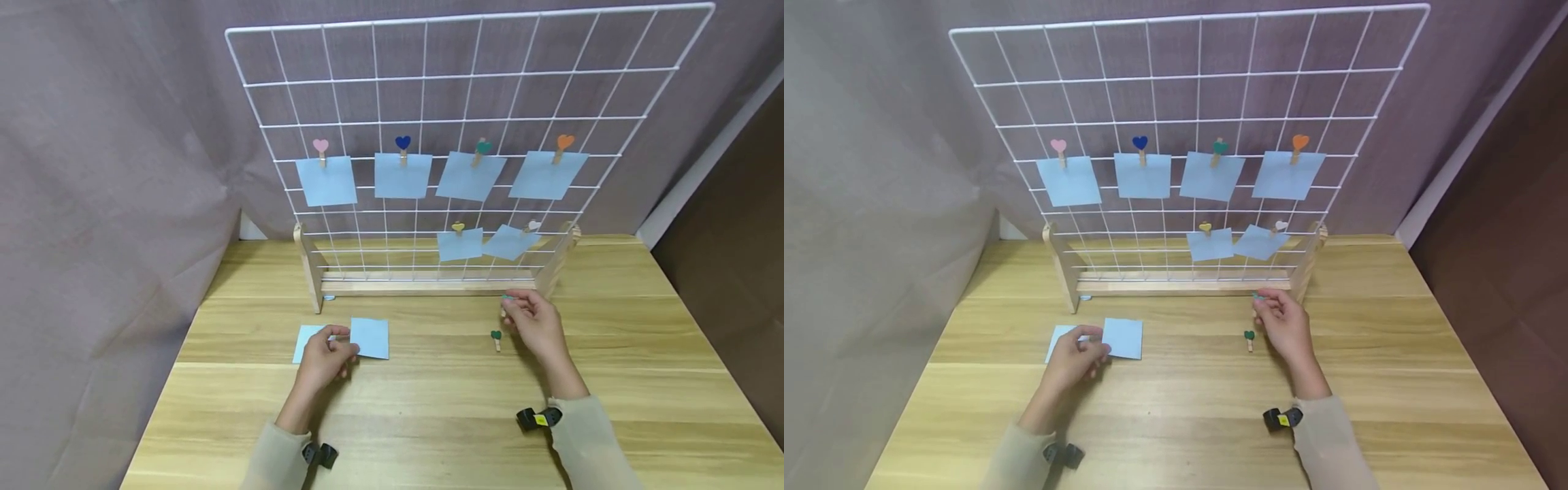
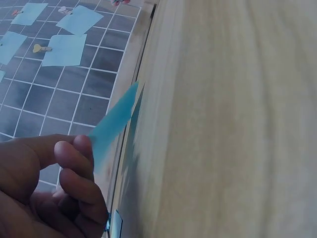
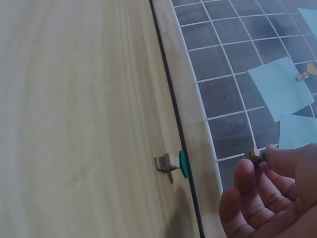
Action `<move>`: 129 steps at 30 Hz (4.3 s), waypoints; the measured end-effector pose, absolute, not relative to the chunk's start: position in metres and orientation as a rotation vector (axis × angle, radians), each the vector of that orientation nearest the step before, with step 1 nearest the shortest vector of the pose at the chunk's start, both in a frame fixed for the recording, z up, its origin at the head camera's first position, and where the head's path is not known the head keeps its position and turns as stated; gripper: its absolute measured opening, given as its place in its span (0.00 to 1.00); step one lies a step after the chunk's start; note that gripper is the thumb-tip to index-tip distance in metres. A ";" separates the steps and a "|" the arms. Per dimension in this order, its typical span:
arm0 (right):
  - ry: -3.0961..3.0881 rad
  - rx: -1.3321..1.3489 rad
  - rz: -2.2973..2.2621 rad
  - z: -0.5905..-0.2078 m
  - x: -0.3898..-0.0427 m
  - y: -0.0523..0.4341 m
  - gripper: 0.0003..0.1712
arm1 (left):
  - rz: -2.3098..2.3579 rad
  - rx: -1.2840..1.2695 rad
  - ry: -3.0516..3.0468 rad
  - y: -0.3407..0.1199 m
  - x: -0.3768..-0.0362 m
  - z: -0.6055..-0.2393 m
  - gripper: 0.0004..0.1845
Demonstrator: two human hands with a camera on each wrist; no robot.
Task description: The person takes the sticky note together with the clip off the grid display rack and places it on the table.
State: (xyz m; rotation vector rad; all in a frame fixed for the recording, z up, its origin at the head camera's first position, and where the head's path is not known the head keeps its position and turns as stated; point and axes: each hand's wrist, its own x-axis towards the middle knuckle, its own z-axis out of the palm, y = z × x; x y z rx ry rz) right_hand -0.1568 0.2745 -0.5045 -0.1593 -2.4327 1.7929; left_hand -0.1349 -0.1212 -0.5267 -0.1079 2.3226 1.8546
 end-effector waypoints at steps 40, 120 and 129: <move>-2.911 -0.086 1.405 -0.522 -0.140 0.291 0.11 | 1.456 -0.025 2.462 -0.135 -0.138 -0.531 0.09; -2.243 0.144 1.421 -0.430 -0.199 0.209 0.16 | 2.284 0.242 2.265 0.028 -0.222 -0.482 0.19; -2.228 0.187 1.394 -0.413 -0.210 0.201 0.17 | 2.377 0.297 2.305 0.047 -0.232 -0.479 0.21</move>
